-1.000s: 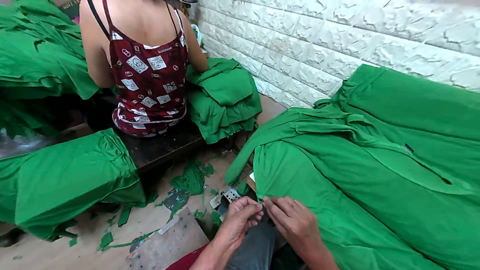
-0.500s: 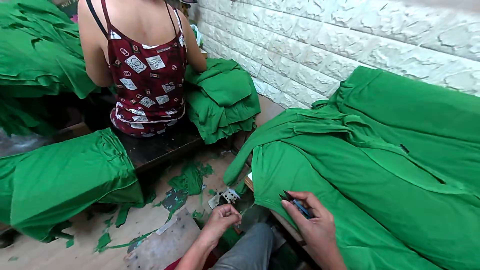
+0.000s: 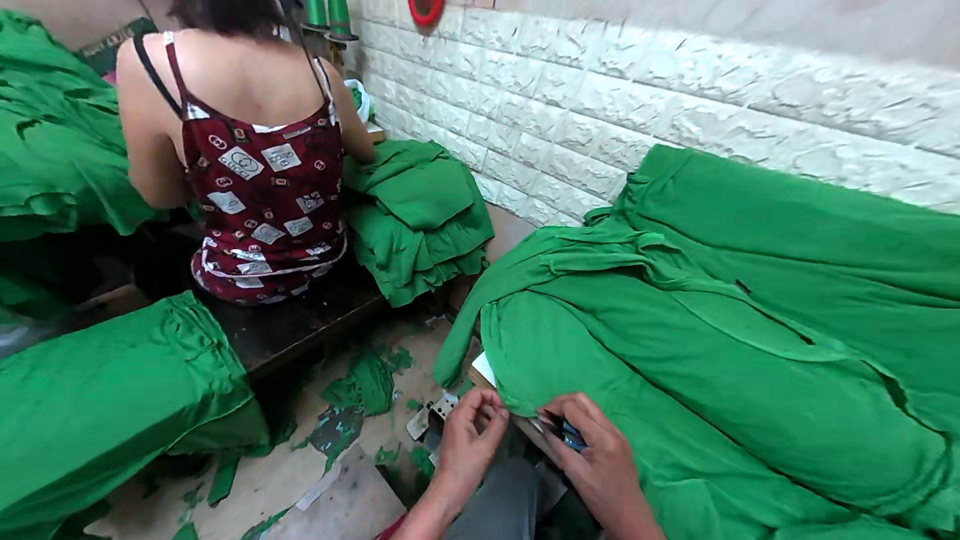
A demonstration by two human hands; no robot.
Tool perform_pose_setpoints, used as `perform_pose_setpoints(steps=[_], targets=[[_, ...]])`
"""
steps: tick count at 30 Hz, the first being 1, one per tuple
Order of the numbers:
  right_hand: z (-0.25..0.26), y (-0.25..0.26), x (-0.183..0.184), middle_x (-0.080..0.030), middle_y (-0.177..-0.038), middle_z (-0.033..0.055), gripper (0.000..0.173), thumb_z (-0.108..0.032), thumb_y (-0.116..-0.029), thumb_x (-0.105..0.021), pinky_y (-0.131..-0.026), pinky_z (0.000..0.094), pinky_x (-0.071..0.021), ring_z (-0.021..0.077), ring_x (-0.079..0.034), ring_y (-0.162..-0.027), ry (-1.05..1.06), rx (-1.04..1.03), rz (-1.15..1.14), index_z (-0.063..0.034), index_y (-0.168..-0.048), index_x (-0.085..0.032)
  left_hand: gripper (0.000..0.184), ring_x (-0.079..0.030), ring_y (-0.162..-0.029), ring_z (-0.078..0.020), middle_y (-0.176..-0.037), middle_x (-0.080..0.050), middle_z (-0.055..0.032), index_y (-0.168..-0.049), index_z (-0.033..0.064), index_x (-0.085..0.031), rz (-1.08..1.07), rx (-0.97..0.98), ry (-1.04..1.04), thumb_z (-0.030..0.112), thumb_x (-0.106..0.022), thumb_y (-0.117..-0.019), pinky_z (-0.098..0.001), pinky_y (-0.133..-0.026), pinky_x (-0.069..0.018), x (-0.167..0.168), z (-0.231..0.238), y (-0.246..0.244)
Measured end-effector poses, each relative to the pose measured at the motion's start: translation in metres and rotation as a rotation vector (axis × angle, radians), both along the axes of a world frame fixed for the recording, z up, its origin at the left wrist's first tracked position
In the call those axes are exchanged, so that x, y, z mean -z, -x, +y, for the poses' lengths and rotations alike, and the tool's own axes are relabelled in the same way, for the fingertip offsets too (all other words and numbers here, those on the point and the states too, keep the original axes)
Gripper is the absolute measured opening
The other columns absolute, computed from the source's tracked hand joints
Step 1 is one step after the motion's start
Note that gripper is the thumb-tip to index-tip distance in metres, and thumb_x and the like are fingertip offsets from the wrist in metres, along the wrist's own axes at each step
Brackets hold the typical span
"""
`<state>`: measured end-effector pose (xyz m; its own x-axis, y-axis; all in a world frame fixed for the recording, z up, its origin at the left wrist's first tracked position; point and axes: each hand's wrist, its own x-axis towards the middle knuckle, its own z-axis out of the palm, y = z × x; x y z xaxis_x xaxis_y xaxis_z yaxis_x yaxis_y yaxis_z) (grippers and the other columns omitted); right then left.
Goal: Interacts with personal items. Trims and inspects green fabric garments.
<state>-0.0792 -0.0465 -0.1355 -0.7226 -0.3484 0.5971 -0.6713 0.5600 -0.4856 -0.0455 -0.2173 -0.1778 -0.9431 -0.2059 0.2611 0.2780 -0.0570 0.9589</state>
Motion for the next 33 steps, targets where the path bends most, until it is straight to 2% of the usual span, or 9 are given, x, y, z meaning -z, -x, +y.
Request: perform_pose_setpoints(steps=[3, 6, 11, 15, 19, 21, 25, 29, 33], targets=[[-0.007, -0.005, -0.004, -0.073, -0.1, 0.0026, 0.012, -0.016, -0.0901, -0.069, -0.08, 0.0158, -0.057, 0.0018, -0.068, -0.092, 0.193, -0.056, -0.085, -0.0063, -0.095, -0.075, 0.045, -0.062, -0.099, -0.0166, -0.107, -0.065, -0.0088, -0.123, -0.0009, -0.057, 0.071, -0.108, 0.265, 0.019, -0.075, -0.087, -0.0384, -0.09, -0.0497, -0.011, 0.006, 0.006], [-0.013, -0.015, -0.007, -0.073, -0.107, 0.0059, 0.011, -0.012, -0.0915, -0.067, -0.077, 0.0156, -0.0573, 0.0031, -0.069, -0.092, 0.197, -0.046, -0.06, -0.0048, -0.096, -0.073, 0.033, -0.065, -0.088, -0.0224, -0.097, -0.068, -0.0091, -0.113, 0.0003, -0.064, 0.121, -0.306, 0.418, 0.015, -0.069, -0.0838, -0.0489, -0.081, -0.0489, -0.024, 0.012, 0.019], [-0.012, -0.023, -0.003, -0.073, -0.104, 0.0079, 0.013, -0.008, -0.0939, -0.063, -0.058, 0.0174, -0.057, 0.0029, -0.066, -0.068, 0.251, 0.014, -0.071, -0.001, -0.101, -0.072, 0.019, -0.066, -0.098, -0.0113, -0.106, -0.071, -0.0064, -0.108, 0.0006, -0.069, 0.307, -0.251, 0.232, 0.002, -0.058, -0.0921, -0.0281, -0.086, -0.0549, -0.039, 0.005, 0.039], [-0.003, -0.009, -0.015, -0.066, -0.09, 0.0042, 0.017, -0.017, -0.1001, -0.059, -0.068, 0.0132, -0.0515, 0.0007, -0.06, -0.074, 0.28, 0.139, 0.059, -0.0021, -0.104, -0.068, 0.017, -0.065, -0.091, -0.0038, -0.101, -0.069, -0.0023, -0.112, -0.0039, -0.065, 0.284, 0.133, -0.011, 0.001, -0.054, -0.0997, -0.0231, -0.085, -0.0553, -0.044, -0.005, 0.05], [0.007, 0.013, -0.035, -0.064, -0.087, 0.0027, 0.021, -0.021, -0.101, -0.057, -0.066, 0.0141, -0.0489, 0.0013, -0.058, -0.073, 0.281, 0.23, 0.118, -0.0037, -0.1, -0.069, 0.018, -0.062, -0.083, 0.0015, -0.09, -0.067, 0.005, -0.101, 0.0017, -0.068, 0.176, 0.393, 0.032, 0.009, -0.051, -0.1042, -0.0199, -0.078, -0.053, -0.052, -0.013, 0.057], [0.006, 0.021, -0.038, -0.066, -0.087, 0.0039, 0.019, -0.02, -0.0997, -0.059, -0.065, 0.0192, -0.0515, 0.0057, -0.06, -0.074, 0.226, 0.274, 0.113, -0.0047, -0.099, -0.069, 0.021, -0.06, -0.08, 0.0022, -0.086, -0.065, 0.006, -0.096, 0.0031, -0.068, 0.146, 0.46, 0.103, 0.013, -0.051, -0.1043, -0.0197, -0.076, -0.0512, -0.056, -0.011, 0.059], [0.003, 0.027, -0.026, -0.067, -0.107, 0.0194, 0.018, -0.008, -0.0916, -0.071, -0.068, 0.054, -0.0582, 0.0345, -0.07, -0.086, 0.097, 0.394, -0.029, 0.0008, -0.107, -0.071, 0.02, -0.06, -0.074, -0.0004, -0.08, -0.065, 0.0046, -0.093, 0.0044, -0.07, 0.013, 0.388, 0.099, 0.014, -0.056, -0.1023, -0.0214, -0.072, -0.051, -0.058, -0.003, 0.056], [-0.006, 0.022, -0.015, -0.07, -0.094, 0.0102, 0.023, -0.026, -0.0925, -0.069, -0.058, 0.0263, -0.0544, 0.0139, -0.065, -0.072, 0.248, 0.339, 0.277, -0.0046, -0.098, -0.075, 0.026, -0.06, -0.073, -0.0009, -0.077, -0.064, 0.0054, -0.088, 0.0059, -0.07, -0.063, 0.292, 0.039, 0.014, -0.051, -0.1035, -0.0226, -0.072, -0.0515, -0.062, 0.005, 0.054], [-0.013, 0.022, -0.003, -0.071, -0.097, 0.0099, 0.014, -0.012, -0.0827, -0.071, -0.058, 0.0303, -0.059, 0.0162, -0.071, -0.075, 0.152, 0.244, 0.278, -0.0066, -0.095, -0.077, 0.038, -0.063, -0.087, -0.0056, -0.088, -0.068, 0.0013, -0.094, 0.0055, -0.071, -0.225, 0.305, 0.034, 0.02, -0.037, -0.1033, -0.0294, -0.084, -0.0515, -0.07, 0.011, 0.05]])
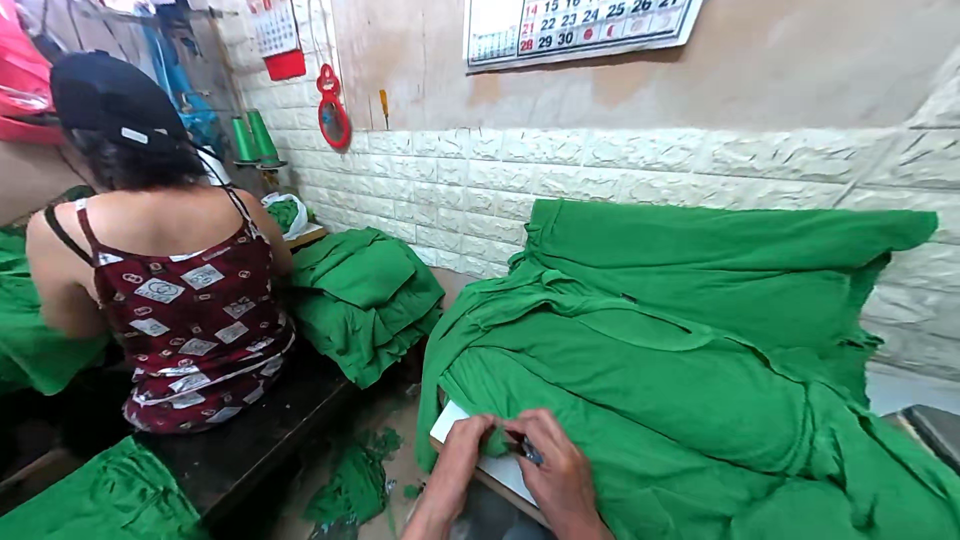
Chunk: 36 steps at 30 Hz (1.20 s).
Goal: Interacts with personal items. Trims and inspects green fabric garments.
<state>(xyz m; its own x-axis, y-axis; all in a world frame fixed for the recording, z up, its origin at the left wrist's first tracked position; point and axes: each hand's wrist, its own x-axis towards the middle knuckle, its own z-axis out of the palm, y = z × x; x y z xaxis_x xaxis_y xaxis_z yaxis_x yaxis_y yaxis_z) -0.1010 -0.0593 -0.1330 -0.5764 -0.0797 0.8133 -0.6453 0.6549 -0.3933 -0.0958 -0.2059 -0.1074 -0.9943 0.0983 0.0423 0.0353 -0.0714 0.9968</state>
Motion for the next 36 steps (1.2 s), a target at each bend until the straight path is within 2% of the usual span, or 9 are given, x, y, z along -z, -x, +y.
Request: perform_pose_setpoints(steps=[3, 7, 9, 13, 16, 18, 23, 31, 36], targets=[[0.005, 0.003, -0.001, -0.068, -0.089, 0.0046, 0.014, -0.014, -0.0932, -0.065, -0.068, 0.0196, -0.055, 0.0067, -0.064, -0.077, 0.251, -0.047, -0.139, -0.0026, -0.091, -0.073, 0.03, -0.063, -0.09, -0.0041, -0.094, -0.069, 0.0009, -0.1, 0.0031, -0.072, 0.066, 0.05, 0.011, 0.013, -0.043, -0.0977, -0.0273, -0.085, -0.0516, 0.003, -0.002, 0.0], [0.021, -0.001, -0.011, -0.058, -0.076, -0.0099, 0.015, -0.013, -0.102, -0.052, -0.052, 0.0121, -0.0413, -0.0045, -0.047, -0.056, 0.743, -0.331, -0.351, -0.0111, -0.093, -0.063, 0.023, -0.063, -0.083, -0.0014, -0.089, -0.068, 0.0031, -0.098, 0.0032, -0.071, 0.136, 0.058, -0.018, 0.005, -0.048, -0.0959, -0.0229, -0.078, -0.0523, 0.006, -0.002, 0.002], [0.026, -0.007, -0.016, -0.057, -0.066, -0.0111, 0.037, -0.024, -0.1073, -0.046, -0.047, 0.0123, -0.038, -0.0037, -0.044, -0.05, 0.916, -0.507, -0.41, -0.0188, -0.074, -0.061, 0.023, -0.063, -0.082, -0.001, -0.088, -0.068, 0.0036, -0.097, 0.0033, -0.071, 0.156, 0.053, -0.028, 0.005, -0.048, -0.0962, -0.0223, -0.078, -0.0523, 0.007, 0.0, 0.003], [0.026, -0.01, -0.01, -0.062, -0.075, -0.0123, 0.018, -0.026, -0.0987, -0.065, -0.054, 0.008, -0.042, -0.0082, -0.052, -0.061, 0.617, -0.415, -0.285, -0.019, -0.083, -0.067, 0.024, -0.063, -0.085, -0.0007, -0.091, -0.069, 0.0029, -0.099, 0.0024, -0.071, 0.179, 0.056, -0.02, 0.006, -0.048, -0.097, -0.0226, -0.08, -0.0526, 0.009, 0.002, 0.004], [0.017, -0.005, -0.006, -0.068, -0.102, 0.0043, 0.024, -0.025, -0.0917, -0.071, -0.061, 0.0201, -0.0527, 0.0057, -0.062, -0.076, 0.175, -0.113, -0.165, -0.0102, -0.109, -0.077, 0.025, -0.063, -0.084, -0.0002, -0.091, -0.069, 0.0035, -0.099, 0.003, -0.071, 0.18, 0.071, -0.01, 0.007, -0.047, -0.0984, -0.0216, -0.079, -0.052, 0.011, 0.001, 0.005], [0.009, -0.001, -0.002, -0.069, -0.105, 0.0098, 0.018, -0.018, -0.0891, -0.072, -0.06, 0.0275, -0.0581, 0.0134, -0.069, -0.078, 0.048, -0.035, -0.089, -0.0107, -0.104, -0.079, 0.023, -0.062, -0.082, 0.0003, -0.088, -0.068, 0.0037, -0.099, 0.0032, -0.072, 0.187, 0.06, -0.007, 0.008, -0.05, -0.1009, -0.0207, -0.077, -0.0515, 0.013, 0.0, 0.006], [0.004, 0.002, 0.001, -0.068, -0.097, 0.0081, 0.011, -0.015, -0.091, -0.068, -0.063, 0.0217, -0.0565, 0.0099, -0.067, -0.077, 0.079, -0.051, -0.023, -0.0083, -0.096, -0.075, 0.016, -0.059, -0.072, -0.0011, -0.082, -0.063, 0.0042, -0.115, 0.0025, -0.056, 0.251, 0.048, -0.047, 0.002, -0.053, -0.0986, -0.0205, -0.068, -0.0496, 0.016, -0.001, 0.009], [0.005, -0.003, -0.01, -0.064, -0.08, 0.004, 0.024, -0.029, -0.0905, -0.069, -0.053, 0.025, -0.0508, 0.0095, -0.061, -0.063, 0.068, 0.067, -0.153, -0.0062, -0.086, -0.073, 0.015, -0.061, -0.078, -0.0044, -0.092, -0.067, 0.0014, -0.104, 0.0052, -0.069, 0.315, 0.022, 0.069, 0.011, -0.07, -0.0906, -0.0218, -0.071, -0.051, 0.026, 0.004, 0.004], [0.013, -0.015, -0.027, -0.061, -0.079, -0.005, 0.019, -0.026, -0.0923, -0.071, -0.058, 0.0103, -0.0451, -0.0044, -0.054, -0.066, 0.318, -0.268, -0.38, -0.0071, -0.09, -0.071, 0.012, -0.059, -0.073, 0.0008, -0.085, -0.069, 0.0035, -0.096, 0.0046, -0.074, 0.37, -0.065, 0.11, 0.014, -0.067, -0.0959, -0.0174, -0.068, -0.0495, 0.029, 0.005, 0.004]])
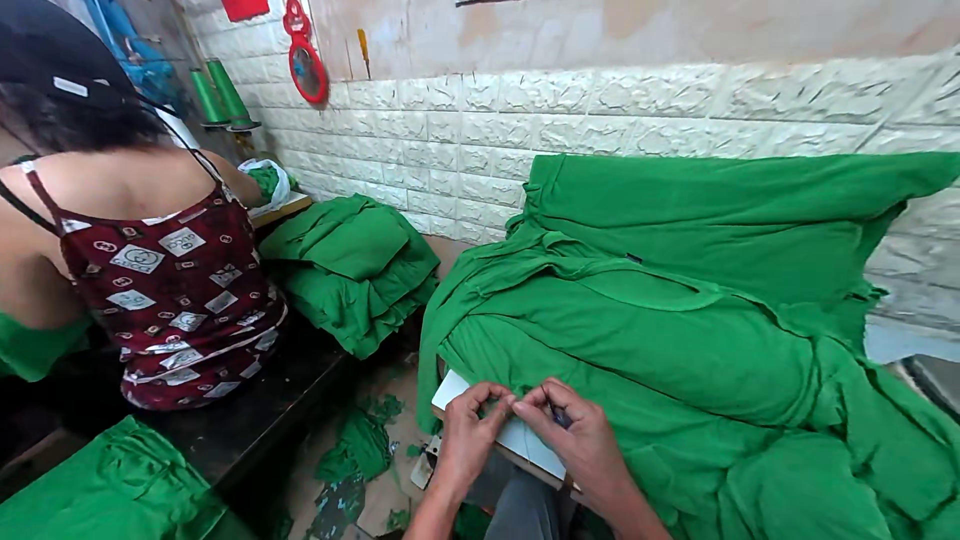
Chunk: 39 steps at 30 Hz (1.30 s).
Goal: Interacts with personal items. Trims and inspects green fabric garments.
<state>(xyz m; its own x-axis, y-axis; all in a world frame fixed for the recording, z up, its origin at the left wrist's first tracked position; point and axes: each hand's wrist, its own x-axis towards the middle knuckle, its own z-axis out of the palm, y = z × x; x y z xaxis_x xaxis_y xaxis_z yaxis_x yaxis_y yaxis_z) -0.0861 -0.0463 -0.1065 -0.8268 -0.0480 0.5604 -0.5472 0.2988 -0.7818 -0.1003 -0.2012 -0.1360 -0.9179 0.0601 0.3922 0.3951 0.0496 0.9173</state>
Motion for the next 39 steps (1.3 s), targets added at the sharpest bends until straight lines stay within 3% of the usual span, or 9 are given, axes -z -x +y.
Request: perform_pose_setpoints(steps=[4, 9, 15, 20, 24, 26, 29, 33, 39], targets=[[0.011, -0.004, 0.003, -0.067, -0.09, 0.0, 0.046, -0.047, -0.104, -0.05, -0.063, 0.0305, -0.0551, 0.0085, -0.064, -0.074, -0.207, 0.05, -0.091, -0.0062, -0.124, -0.057, 0.017, -0.057, -0.069, 0.0005, -0.08, -0.065, 0.0038, -0.1, 0.0033, -0.07, -0.029, 0.008, -0.023, 0.014, -0.057, -0.1028, -0.0177, -0.066, -0.0485, -0.004, -0.003, 0.002], [0.008, -0.009, 0.01, -0.071, -0.083, 0.0078, 0.038, -0.039, -0.102, -0.054, -0.053, 0.0451, -0.0555, 0.0258, -0.07, -0.067, -0.523, 0.258, 0.073, -0.0043, -0.113, -0.065, 0.017, -0.058, -0.07, -0.0011, -0.082, -0.064, 0.0029, -0.104, 0.0038, -0.068, -0.014, 0.012, -0.028, 0.015, -0.055, -0.1043, -0.0191, -0.066, -0.0492, -0.004, -0.003, 0.002], [0.003, -0.01, 0.008, -0.071, -0.08, 0.0095, 0.031, -0.033, -0.0992, -0.059, -0.052, 0.0479, -0.055, 0.0297, -0.071, -0.065, -0.618, 0.298, 0.075, -0.0036, -0.108, -0.068, 0.018, -0.06, -0.073, -0.0011, -0.085, -0.066, 0.0023, -0.105, 0.0039, -0.069, -0.001, 0.024, -0.007, 0.016, -0.056, -0.1038, -0.0196, -0.069, -0.0505, -0.005, -0.003, 0.001], [0.0, -0.006, 0.014, -0.066, -0.069, 0.0057, 0.025, -0.03, -0.0981, -0.059, -0.046, 0.0428, -0.0515, 0.0248, -0.067, -0.056, -0.592, 0.3, 0.138, -0.0063, -0.099, -0.068, 0.018, -0.058, -0.07, -0.0008, -0.083, -0.065, 0.0029, -0.105, 0.0044, -0.069, 0.001, 0.011, 0.002, 0.017, -0.055, -0.1044, -0.0192, -0.067, -0.0492, -0.003, -0.003, 0.001], [0.008, -0.006, 0.016, -0.07, -0.078, 0.005, 0.034, -0.036, -0.1029, -0.054, -0.054, 0.0432, -0.0559, 0.0214, -0.068, -0.062, -0.412, 0.231, -0.036, -0.0059, -0.112, -0.065, 0.022, -0.059, -0.071, -0.005, -0.08, -0.063, 0.0009, -0.106, 0.0034, -0.062, -0.053, -0.002, 0.021, 0.018, -0.046, -0.108, -0.0234, -0.068, -0.0504, -0.004, -0.004, 0.001], [0.012, -0.006, 0.02, -0.071, -0.082, 0.0043, 0.038, -0.04, -0.1025, -0.053, -0.055, 0.0411, -0.0565, 0.0192, -0.069, -0.064, -0.373, 0.253, -0.023, -0.0062, -0.114, -0.064, 0.018, -0.058, -0.068, -0.0044, -0.078, -0.061, 0.002, -0.107, 0.0034, -0.059, -0.061, 0.024, -0.011, 0.019, -0.051, -0.1053, -0.0228, -0.065, -0.0489, -0.004, -0.003, 0.0], [0.009, -0.01, 0.025, -0.071, -0.082, 0.0043, 0.04, -0.041, -0.1015, -0.055, -0.053, 0.0401, -0.0555, 0.0192, -0.068, -0.065, -0.374, 0.317, 0.053, -0.0053, -0.114, -0.065, 0.02, -0.06, -0.07, -0.0044, -0.085, -0.065, 0.0007, -0.113, 0.0021, -0.055, -0.067, 0.084, -0.059, 0.011, -0.063, -0.0963, -0.0217, -0.065, -0.0503, -0.004, -0.003, 0.0], [0.0, -0.012, 0.03, -0.069, -0.081, 0.0058, 0.038, -0.038, -0.0997, -0.057, -0.051, 0.0364, -0.054, 0.0188, -0.066, -0.062, -0.42, 0.413, 0.188, -0.0034, -0.111, -0.066, 0.024, -0.065, -0.075, -0.0049, -0.087, -0.069, -0.0012, -0.116, 0.0007, -0.051, -0.145, 0.059, -0.203, -0.001, -0.061, -0.0949, -0.0223, -0.07, -0.0534, -0.011, -0.003, 0.002], [-0.007, -0.007, 0.03, -0.07, -0.083, 0.0071, 0.037, -0.036, -0.0993, -0.057, -0.052, 0.0374, -0.0549, 0.021, -0.068, -0.064, -0.432, 0.456, 0.21, -0.0031, -0.111, -0.067, 0.026, -0.066, -0.074, -0.0051, -0.085, -0.07, -0.0019, -0.117, 0.0005, -0.05, -0.186, 0.023, -0.273, 0.0, -0.062, -0.0945, -0.022, -0.07, -0.0534, -0.014, 0.002, 0.0]])
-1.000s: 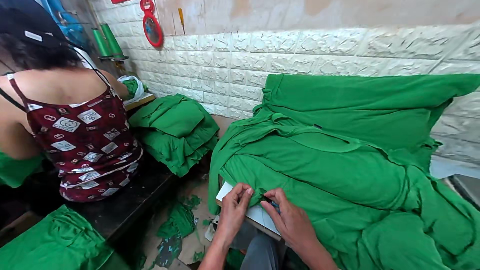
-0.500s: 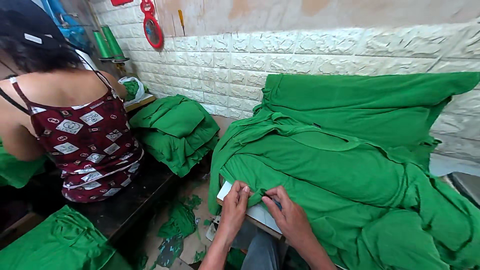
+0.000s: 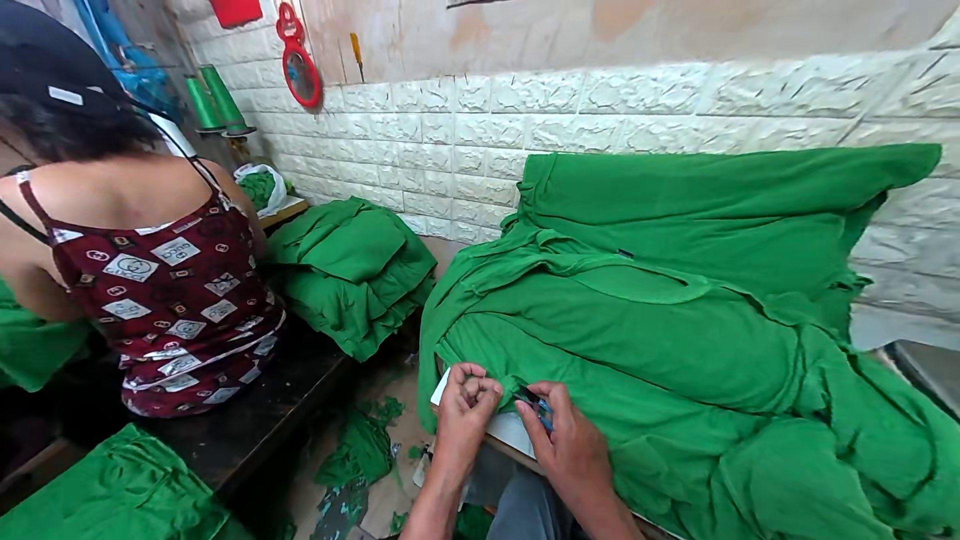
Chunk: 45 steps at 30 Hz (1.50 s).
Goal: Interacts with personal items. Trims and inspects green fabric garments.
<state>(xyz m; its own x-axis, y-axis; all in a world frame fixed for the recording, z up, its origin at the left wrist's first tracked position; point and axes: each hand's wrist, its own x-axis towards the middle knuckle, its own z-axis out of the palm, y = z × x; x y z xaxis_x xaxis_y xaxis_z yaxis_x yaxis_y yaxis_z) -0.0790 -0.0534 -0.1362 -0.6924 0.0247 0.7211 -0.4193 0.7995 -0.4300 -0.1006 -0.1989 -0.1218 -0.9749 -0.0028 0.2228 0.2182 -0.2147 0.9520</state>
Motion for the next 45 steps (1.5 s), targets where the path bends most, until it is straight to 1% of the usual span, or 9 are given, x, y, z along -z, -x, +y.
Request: perform_pose_setpoints(steps=[15, 18, 21, 26, 31, 35, 41, 43, 45], targets=[[-0.0025, 0.0037, 0.002, -0.069, -0.081, 0.0056, 0.034, -0.035, -0.0995, -0.056, -0.053, 0.0366, -0.0549, 0.0204, -0.068, -0.066, -0.002, 0.048, -0.004, -0.0047, -0.111, -0.067, 0.027, -0.066, -0.074, -0.0053, -0.088, -0.072, -0.0026, -0.117, -0.0005, -0.051, 0.059, -0.018, 0.0, 0.001, -0.064, -0.0942, -0.0215, -0.07, -0.0539, 0.0052, 0.0029, -0.0025], [-0.0037, 0.0052, 0.0002, -0.07, -0.084, 0.0062, 0.034, -0.033, -0.0999, -0.057, -0.056, 0.0365, -0.0559, 0.0194, -0.069, -0.068, 0.107, 0.003, -0.045, -0.0036, -0.115, -0.065, 0.027, -0.066, -0.075, -0.0061, -0.089, -0.072, -0.0036, -0.118, -0.0013, -0.051, 0.051, -0.013, -0.003, 0.001, -0.064, -0.0944, -0.022, -0.07, -0.054, 0.0055, 0.0028, -0.0027], [-0.001, 0.0055, -0.0003, -0.069, -0.081, 0.0041, 0.034, -0.034, -0.1005, -0.058, -0.054, 0.034, -0.0546, 0.0149, -0.065, -0.064, 0.218, -0.058, -0.087, -0.0039, -0.116, -0.064, 0.027, -0.067, -0.076, -0.006, -0.09, -0.072, -0.0042, -0.118, -0.0011, -0.051, 0.041, -0.027, -0.01, 0.0, -0.064, -0.0947, -0.0219, -0.071, -0.054, 0.0058, 0.0019, -0.0022], [0.0049, 0.0034, 0.0023, -0.069, -0.08, 0.0047, 0.036, -0.038, -0.0991, -0.058, -0.051, 0.0359, -0.0541, 0.0177, -0.066, -0.063, 0.056, -0.029, -0.04, -0.0048, -0.11, -0.067, 0.026, -0.066, -0.074, -0.005, -0.089, -0.072, -0.0032, -0.118, -0.0008, -0.051, 0.046, -0.038, -0.009, 0.0, -0.063, -0.0951, -0.0211, -0.07, -0.0533, 0.0058, 0.0032, -0.0021], [0.0016, 0.0034, 0.0035, -0.07, -0.079, 0.0058, 0.034, -0.035, -0.0984, -0.058, -0.051, 0.0369, -0.0545, 0.0199, -0.068, -0.064, 0.021, 0.02, -0.015, -0.0044, -0.109, -0.068, 0.026, -0.066, -0.073, -0.005, -0.089, -0.072, -0.0031, -0.116, -0.0002, -0.052, 0.074, -0.046, -0.009, 0.0, -0.065, -0.0937, -0.0206, -0.068, -0.0535, 0.0071, 0.0042, -0.0032], [-0.0018, 0.0031, 0.0005, -0.07, -0.081, 0.0085, 0.032, -0.032, -0.0981, -0.059, -0.052, 0.0415, -0.0556, 0.0235, -0.069, -0.065, 0.032, 0.046, -0.032, -0.0031, -0.11, -0.067, 0.03, -0.068, -0.074, -0.007, -0.091, -0.073, -0.004, -0.117, -0.0012, -0.054, 0.069, -0.063, 0.018, 0.0, -0.069, -0.091, -0.0226, -0.068, -0.0559, 0.007, 0.0048, -0.0046], [-0.0005, 0.0034, 0.0027, -0.07, -0.082, 0.0041, 0.034, -0.036, -0.0989, -0.058, -0.054, 0.0373, -0.0554, 0.0185, -0.068, -0.066, 0.095, 0.007, -0.064, -0.0062, -0.112, -0.066, 0.029, -0.068, -0.073, -0.0073, -0.09, -0.074, -0.0048, -0.117, -0.0015, -0.055, 0.062, -0.089, -0.007, -0.001, -0.068, -0.0916, -0.0226, -0.069, -0.0559, 0.0068, 0.0063, -0.0046], [-0.0004, 0.0042, 0.0026, -0.069, -0.08, 0.005, 0.034, -0.035, -0.0985, -0.058, -0.053, 0.038, -0.0547, 0.0196, -0.068, -0.065, 0.088, 0.013, -0.057, -0.0052, -0.112, -0.066, 0.029, -0.068, -0.074, -0.0074, -0.09, -0.074, -0.0046, -0.117, -0.0013, -0.055, 0.062, -0.066, 0.007, -0.001, -0.068, -0.0913, -0.0225, -0.068, -0.056, 0.0066, 0.0067, -0.0051], [-0.0009, 0.0048, 0.0013, -0.07, -0.083, 0.0047, 0.032, -0.032, -0.0991, -0.059, -0.056, 0.0352, -0.0562, 0.0166, -0.068, -0.068, 0.175, -0.037, -0.072, -0.004, -0.114, -0.065, 0.029, -0.068, -0.073, -0.0068, -0.09, -0.074, -0.0041, -0.117, -0.0012, -0.056, 0.065, -0.044, 0.027, -0.001, -0.069, -0.0911, -0.0219, -0.068, -0.0554, 0.0072, 0.0059, -0.0053]])
